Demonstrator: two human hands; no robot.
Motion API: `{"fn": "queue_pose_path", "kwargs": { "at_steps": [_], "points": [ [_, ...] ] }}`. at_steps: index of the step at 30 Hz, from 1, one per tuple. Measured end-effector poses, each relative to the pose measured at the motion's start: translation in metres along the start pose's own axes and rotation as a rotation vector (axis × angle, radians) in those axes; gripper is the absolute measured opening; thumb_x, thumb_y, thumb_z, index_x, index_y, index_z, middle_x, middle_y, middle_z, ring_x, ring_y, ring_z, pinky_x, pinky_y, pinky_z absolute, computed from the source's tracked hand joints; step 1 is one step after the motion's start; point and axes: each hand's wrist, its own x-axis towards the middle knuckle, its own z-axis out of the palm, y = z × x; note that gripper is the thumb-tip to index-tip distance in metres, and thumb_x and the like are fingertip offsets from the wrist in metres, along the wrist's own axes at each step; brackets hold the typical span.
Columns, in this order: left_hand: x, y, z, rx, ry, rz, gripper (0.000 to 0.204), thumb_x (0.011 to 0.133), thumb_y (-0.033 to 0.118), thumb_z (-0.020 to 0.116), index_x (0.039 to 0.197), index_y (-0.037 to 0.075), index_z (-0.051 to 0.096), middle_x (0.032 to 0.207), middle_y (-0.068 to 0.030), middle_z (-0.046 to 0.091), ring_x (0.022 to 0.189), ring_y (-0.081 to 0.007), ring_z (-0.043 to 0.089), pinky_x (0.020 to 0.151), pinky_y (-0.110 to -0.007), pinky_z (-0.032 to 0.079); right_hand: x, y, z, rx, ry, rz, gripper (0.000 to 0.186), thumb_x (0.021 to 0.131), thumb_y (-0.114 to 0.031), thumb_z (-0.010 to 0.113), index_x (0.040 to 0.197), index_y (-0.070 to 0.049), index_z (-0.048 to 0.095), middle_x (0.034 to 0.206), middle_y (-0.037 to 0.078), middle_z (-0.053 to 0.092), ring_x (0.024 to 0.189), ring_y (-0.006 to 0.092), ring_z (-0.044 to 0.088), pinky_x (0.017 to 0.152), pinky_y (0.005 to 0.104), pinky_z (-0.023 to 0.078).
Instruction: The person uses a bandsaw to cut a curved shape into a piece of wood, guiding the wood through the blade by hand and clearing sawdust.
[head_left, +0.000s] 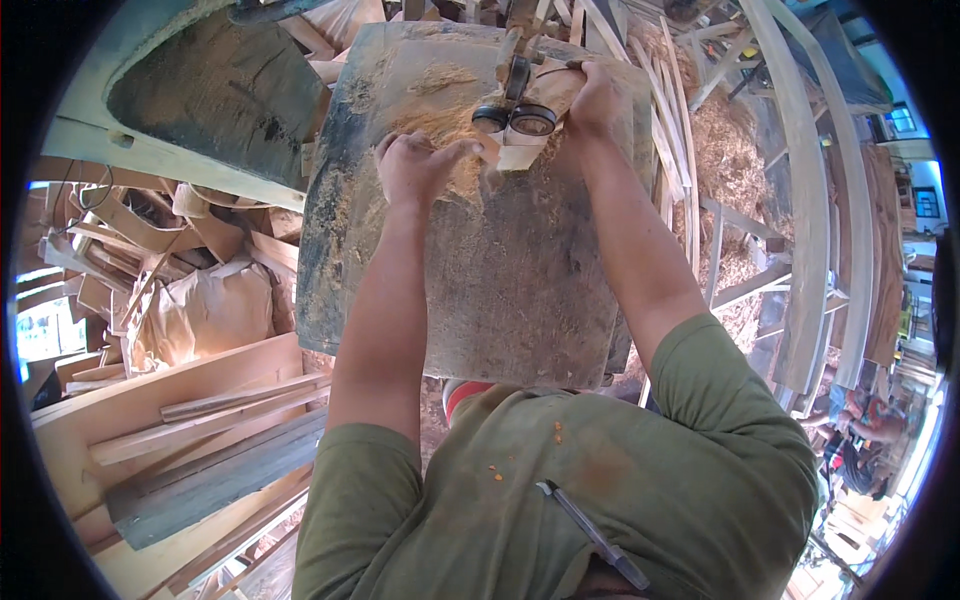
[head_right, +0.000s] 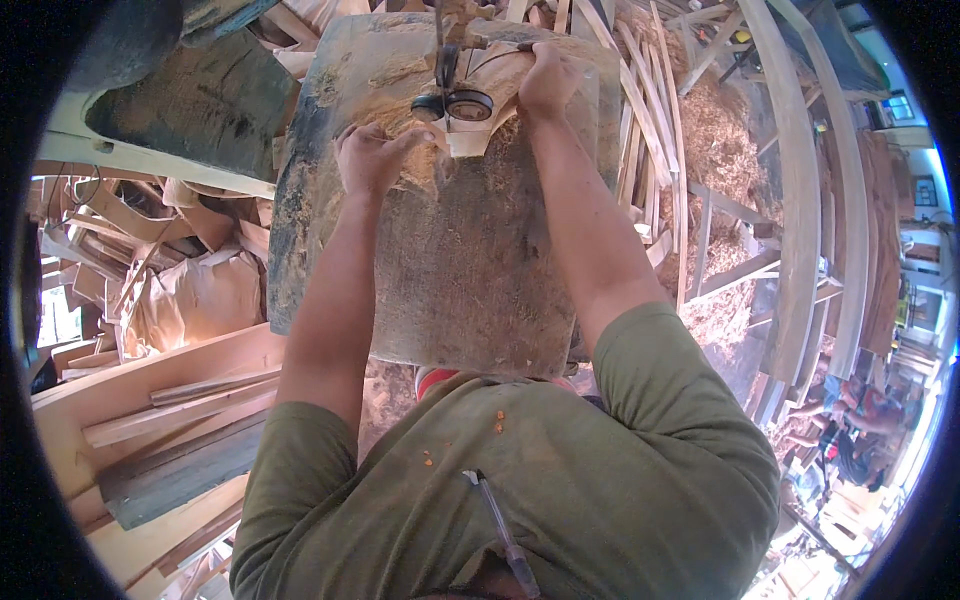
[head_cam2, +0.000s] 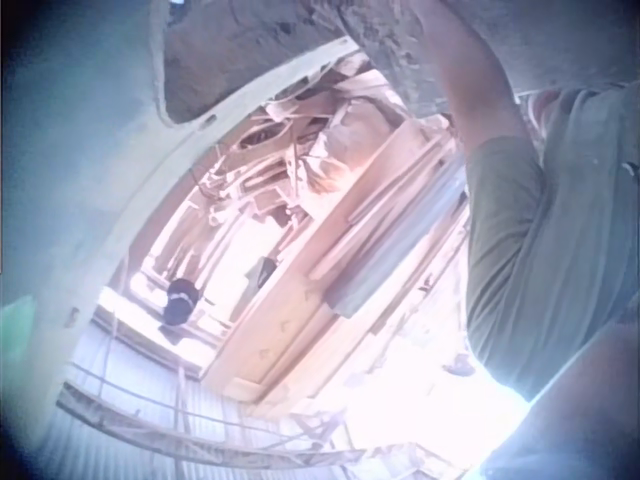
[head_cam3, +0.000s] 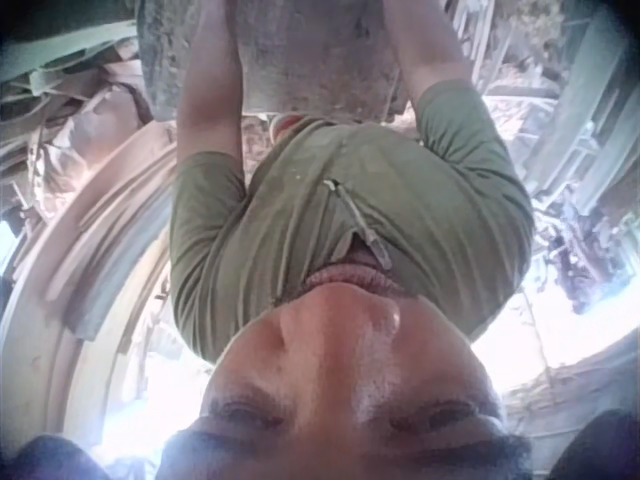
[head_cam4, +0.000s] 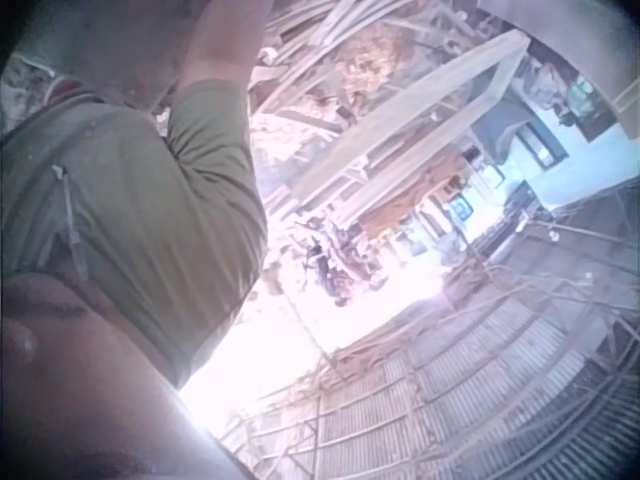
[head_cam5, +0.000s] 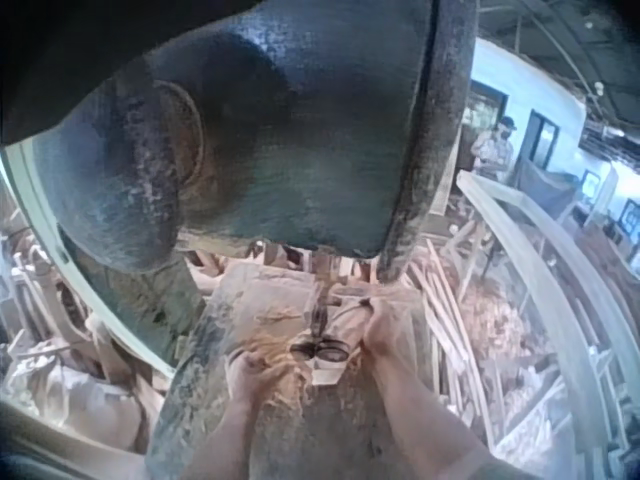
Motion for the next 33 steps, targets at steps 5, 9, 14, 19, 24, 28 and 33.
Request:
{"fn": "queue_pose_path", "kwargs": {
  "at_steps": [5, 9, 14, 19, 24, 28, 33],
  "points": [
    [0.007, 0.013, 0.001, -0.002, 0.088, -0.096, 0.067, 0.073, 0.064, 0.087, 0.062, 0.002, 0.064, 0.059, -0.0115, 0.063, 0.074, -0.0318, 0.064, 0.079, -0.046, 0.052, 0.006, -0.001, 0.001, 0.05, 0.042, 0.075, 0.023, 0.086, -0.013, 0.062, 0.084, 0.007, 0.073, 0.086, 0.007, 0.07, 0.081, 0.0196, 0.064, 0.075, 0.0347, 0.051],
    [0.01, -0.008, 0.015, -0.339, 0.148, -0.188, 0.067, 0.087, 0.059, 0.077, 0.059, 0.0, 0.061, 0.052, -0.0156, 0.055, 0.056, -0.0342, 0.058, 0.066, -0.043, 0.049, 0.01, 0.0, 0.001, 0.085, 0.007, 0.105, 0.026, 0.088, -0.016, 0.062, 0.091, 0.005, 0.077, 0.092, 0.01, 0.074, 0.086, 0.0203, 0.067, 0.079, 0.0343, 0.052],
    [0.011, -0.016, 0.02, -0.36, 0.352, -0.153, 0.058, 0.105, 0.034, 0.06, 0.059, -0.001, 0.054, 0.056, -0.0204, 0.049, 0.055, -0.0403, 0.052, 0.055, -0.049, 0.039, 0.036, 0.008, -0.046, -0.381, -0.192, -0.204, 0.029, 0.092, -0.017, 0.059, 0.098, 0.003, 0.079, 0.095, 0.012, 0.076, 0.088, 0.0202, 0.068, 0.083, 0.0353, 0.052],
    [0.017, -0.004, 0.04, -0.462, 0.328, -0.171, 0.058, 0.105, 0.035, 0.061, 0.059, -0.001, 0.051, 0.056, -0.0192, 0.051, 0.055, -0.0412, 0.05, 0.057, -0.051, 0.038, 0.03, 0.024, -0.161, -0.281, -0.08, -0.081, 0.03, 0.096, -0.022, 0.058, 0.093, 0.003, 0.074, 0.092, 0.009, 0.073, 0.087, 0.019, 0.068, 0.082, 0.034, 0.052],
    [0.026, -0.019, 0.024, -0.621, 0.331, -0.218, 0.059, 0.102, 0.04, 0.065, 0.061, -0.001, 0.055, 0.056, -0.0189, 0.051, 0.054, -0.0325, 0.049, 0.058, -0.048, 0.039, -0.092, -0.046, -0.175, -0.003, -0.192, 0.197, 0.023, 0.094, -0.021, 0.066, 0.1, 0.001, 0.072, 0.094, 0.005, 0.07, 0.085, 0.014, 0.065, 0.075, 0.0308, 0.052],
    [0.076, 0.0, 0.004, -0.702, 0.005, -0.186, 0.057, 0.092, 0.049, 0.076, 0.066, 0.0, 0.066, 0.059, -0.008, 0.057, 0.059, -0.0197, 0.05, 0.059, -0.04, 0.042, -0.137, -0.086, -0.182, -0.205, -0.334, 0.384, 0.026, 0.093, -0.023, 0.071, 0.105, 0.0, 0.072, 0.091, 0.002, 0.069, 0.081, 0.0099, 0.062, 0.072, 0.0268, 0.049],
    [0.11, 0.019, 0.009, -0.74, -0.428, -0.001, 0.048, 0.084, 0.05, 0.084, 0.071, 0.004, 0.075, 0.07, -0.0014, 0.067, 0.068, -0.0138, 0.058, 0.064, -0.034, 0.044, -0.133, -0.115, -0.172, -0.647, -0.42, 0.141, 0.032, 0.092, -0.024, 0.07, 0.107, 0.003, 0.073, 0.093, 0.008, 0.073, 0.084, 0.0153, 0.067, 0.077, 0.03, 0.052]
  ]
}}
